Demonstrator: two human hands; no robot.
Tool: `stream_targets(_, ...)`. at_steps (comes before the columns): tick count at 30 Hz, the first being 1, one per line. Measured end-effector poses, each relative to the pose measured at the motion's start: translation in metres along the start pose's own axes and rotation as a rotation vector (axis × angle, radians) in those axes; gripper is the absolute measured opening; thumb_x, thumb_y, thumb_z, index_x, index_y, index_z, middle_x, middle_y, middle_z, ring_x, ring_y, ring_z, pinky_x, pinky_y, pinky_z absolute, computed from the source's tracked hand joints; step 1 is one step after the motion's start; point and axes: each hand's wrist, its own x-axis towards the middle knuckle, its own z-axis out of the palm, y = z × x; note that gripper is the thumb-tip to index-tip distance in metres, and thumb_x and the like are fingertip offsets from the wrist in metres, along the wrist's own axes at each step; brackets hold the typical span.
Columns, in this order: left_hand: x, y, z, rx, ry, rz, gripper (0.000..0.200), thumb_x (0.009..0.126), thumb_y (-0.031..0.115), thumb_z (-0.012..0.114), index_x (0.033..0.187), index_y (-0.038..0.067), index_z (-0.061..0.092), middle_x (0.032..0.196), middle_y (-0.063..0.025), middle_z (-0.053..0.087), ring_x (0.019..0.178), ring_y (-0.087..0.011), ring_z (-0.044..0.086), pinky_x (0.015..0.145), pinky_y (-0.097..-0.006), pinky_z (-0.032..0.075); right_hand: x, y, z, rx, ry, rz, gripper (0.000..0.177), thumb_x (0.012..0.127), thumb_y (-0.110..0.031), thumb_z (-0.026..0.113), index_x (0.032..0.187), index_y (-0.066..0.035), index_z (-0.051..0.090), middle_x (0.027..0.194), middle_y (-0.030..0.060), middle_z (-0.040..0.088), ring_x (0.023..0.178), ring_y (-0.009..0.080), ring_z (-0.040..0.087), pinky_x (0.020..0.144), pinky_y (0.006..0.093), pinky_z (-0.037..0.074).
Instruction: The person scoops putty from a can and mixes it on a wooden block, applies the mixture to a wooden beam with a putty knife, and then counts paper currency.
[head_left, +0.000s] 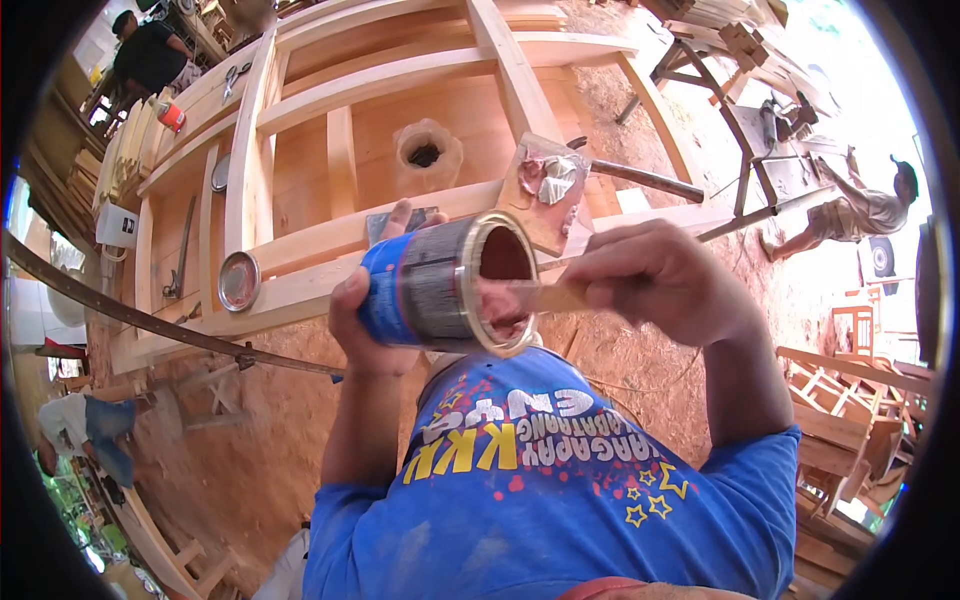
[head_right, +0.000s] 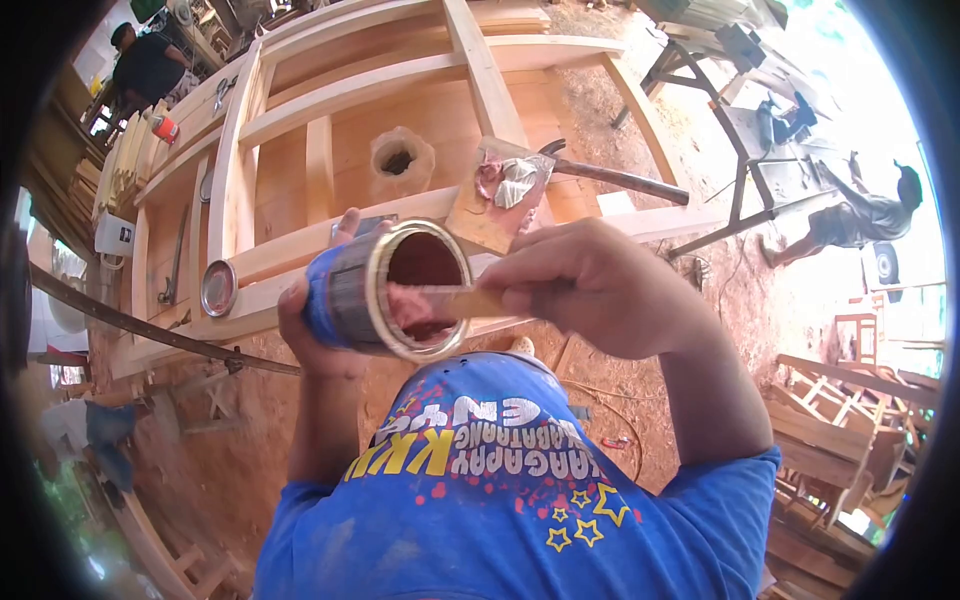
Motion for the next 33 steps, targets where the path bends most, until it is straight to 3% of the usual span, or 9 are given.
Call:
stream_targets(4,-0.007,-0.002,0.0,-0.043,0.02,0.062,0.099,0.09,0.062,0.052,0.161,-0.004,0.029,0.16,-0.0217,0.044,0.147,-0.0345,0.046,0.124,-0.0495,0.036,-0.015,-0.002,-0.03,-0.084,0.089,0.061,0.016,0.098,0.002,0.065,0.111,0.008,0.072,0.087,0.007,0.064,0.062,0.0085,0.06,0.053,0.0225,0.048)
stream_targets(5,-0.007,-0.003,0.003,-0.091,0.06,0.066,0.109,0.086,0.056,0.061,0.163,-0.005,0.015,0.157,-0.027,0.044,0.146,-0.037,0.047,0.124,-0.0494,0.035,-0.016,-0.007,-0.033,-0.106,0.089,0.071,0.017,0.098,0.002,0.065,0.111,0.008,0.072,0.087,0.0073,0.064,0.063,0.0086,0.061,0.054,0.0228,0.049)
stream_targets(8,-0.005,-0.007,0.011,-0.013,0.101,0.087,0.107,0.087,0.056,0.062,0.163,-0.005,0.017,0.158,-0.0272,0.043,0.146,-0.037,0.046,0.124,-0.0493,0.035,-0.016,-0.014,-0.041,-0.175,0.062,0.035,0.017,0.096,0.004,0.064,0.112,0.008,0.072,0.09,0.0091,0.066,0.065,0.0096,0.062,0.056,0.0225,0.051)
stream_targets(12,-0.011,-0.017,0.001,-0.164,0.044,0.078,0.083,0.095,0.052,0.055,0.159,0.001,0.039,0.157,-0.0178,0.049,0.146,-0.0337,0.047,0.121,-0.0508,0.039,-0.018,-0.008,-0.048,-0.375,0.227,-0.156,0.018,0.098,0.0,0.067,0.114,0.004,0.074,0.091,0.0107,0.069,0.072,0.019,0.066,0.063,0.0319,0.051)
stream_targets(14,-0.013,-0.021,0.006,-0.159,-0.085,0.166,0.078,0.094,0.049,0.058,0.158,0.006,0.042,0.16,-0.0167,0.046,0.148,-0.0354,0.044,0.121,-0.0541,0.039,-0.017,-0.007,-0.046,-0.511,0.334,-0.123,0.018,0.097,0.001,0.067,0.114,0.004,0.074,0.093,0.0129,0.07,0.074,0.0226,0.067,0.065,0.0339,0.052)
stream_targets(18,-0.019,-0.031,0.004,-0.283,0.039,-0.004,0.091,0.094,0.061,0.05,0.159,-0.001,0.037,0.157,-0.0176,0.049,0.146,-0.0339,0.046,0.122,-0.0491,0.037,-0.009,0.04,-0.012,-0.654,0.423,-0.046,0.024,0.095,-0.001,0.067,0.117,-0.004,0.075,0.101,0.0138,0.07,0.08,0.0312,0.07,0.071,0.0418,0.055)
stream_targets(23,-0.024,-0.047,-0.006,-0.541,-0.152,-0.064,0.07,0.106,0.058,0.043,0.163,0.017,0.035,0.171,-0.0096,0.027,0.159,-0.0352,0.023,0.118,-0.0622,0.04,-0.004,0.076,0.051,-0.733,0.596,0.191,0.036,0.091,0.003,0.063,0.125,-0.005,0.072,0.11,0.0138,0.062,0.09,0.0343,0.067,0.081,0.0468,0.055)
stream_targets(30,-0.029,-0.029,-0.028,-0.492,-0.123,-0.257,0.078,0.103,0.059,0.037,0.161,0.007,0.035,0.166,-0.0059,0.038,0.157,-0.0331,0.027,0.125,-0.0561,0.035,0.015,0.085,0.11,-1.031,0.544,0.458,0.05,0.084,-0.003,0.061,0.133,0.001,0.064,0.123,0.0143,0.054,0.106,0.0344,0.057,0.089,0.0448,0.053)
stream_targets(33,-0.029,-0.014,-0.029,-0.277,-0.056,-0.337,0.083,0.1,0.06,0.04,0.162,0.006,0.033,0.167,-0.0129,0.036,0.153,-0.0361,0.035,0.123,-0.0552,0.036,0.02,0.071,0.119,-1.058,0.535,0.524,0.046,0.084,0.001,0.06,0.129,0.003,0.066,0.119,0.0142,0.056,0.103,0.035,0.058,0.089,0.0442,0.054)
